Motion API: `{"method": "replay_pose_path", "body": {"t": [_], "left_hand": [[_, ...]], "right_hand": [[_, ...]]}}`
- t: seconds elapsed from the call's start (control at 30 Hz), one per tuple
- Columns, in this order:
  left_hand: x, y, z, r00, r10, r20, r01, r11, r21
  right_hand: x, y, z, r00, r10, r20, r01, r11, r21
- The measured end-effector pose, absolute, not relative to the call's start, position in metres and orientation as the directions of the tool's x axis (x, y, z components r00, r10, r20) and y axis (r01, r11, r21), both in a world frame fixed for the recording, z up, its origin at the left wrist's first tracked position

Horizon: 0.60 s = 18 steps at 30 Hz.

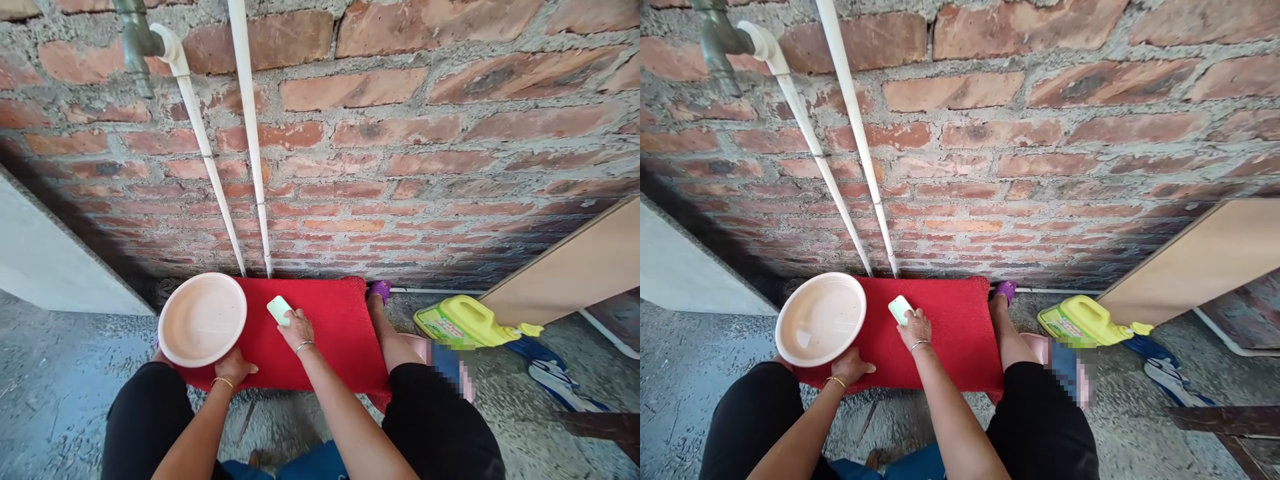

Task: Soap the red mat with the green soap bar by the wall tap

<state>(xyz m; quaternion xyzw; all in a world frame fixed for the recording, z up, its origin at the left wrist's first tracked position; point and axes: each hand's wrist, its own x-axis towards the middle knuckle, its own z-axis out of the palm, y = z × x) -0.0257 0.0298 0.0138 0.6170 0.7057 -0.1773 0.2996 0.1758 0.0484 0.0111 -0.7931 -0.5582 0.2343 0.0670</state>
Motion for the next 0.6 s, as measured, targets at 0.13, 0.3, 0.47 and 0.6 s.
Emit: {"method": "replay_pose_path", "body": {"t": [0.13,0.3,0.47,0.6], "left_hand": [[-0.023,0.028,0.013,-0.091,0.769,-0.632,0.968,0.217,0.125],[-0.022,0.026,0.011,-0.100,0.779,-0.620,0.962,0.235,0.140],[-0.029,0.031,0.005,-0.069,0.746,-0.662,0.947,0.258,0.192],[-0.032,0.031,0.002,-0.053,0.740,-0.670,0.943,0.258,0.211]], "right_hand": [[0.226,0.036,0.015,0.434,0.845,-0.313,0.760,-0.530,-0.377],[0.274,0.009,-0.004,0.545,0.795,-0.268,0.715,-0.607,-0.346],[0.259,-0.016,-0.033,0.447,0.841,-0.305,0.735,-0.539,-0.411],[0.237,-0.029,-0.040,0.418,0.843,-0.339,0.716,-0.536,-0.448]]}}
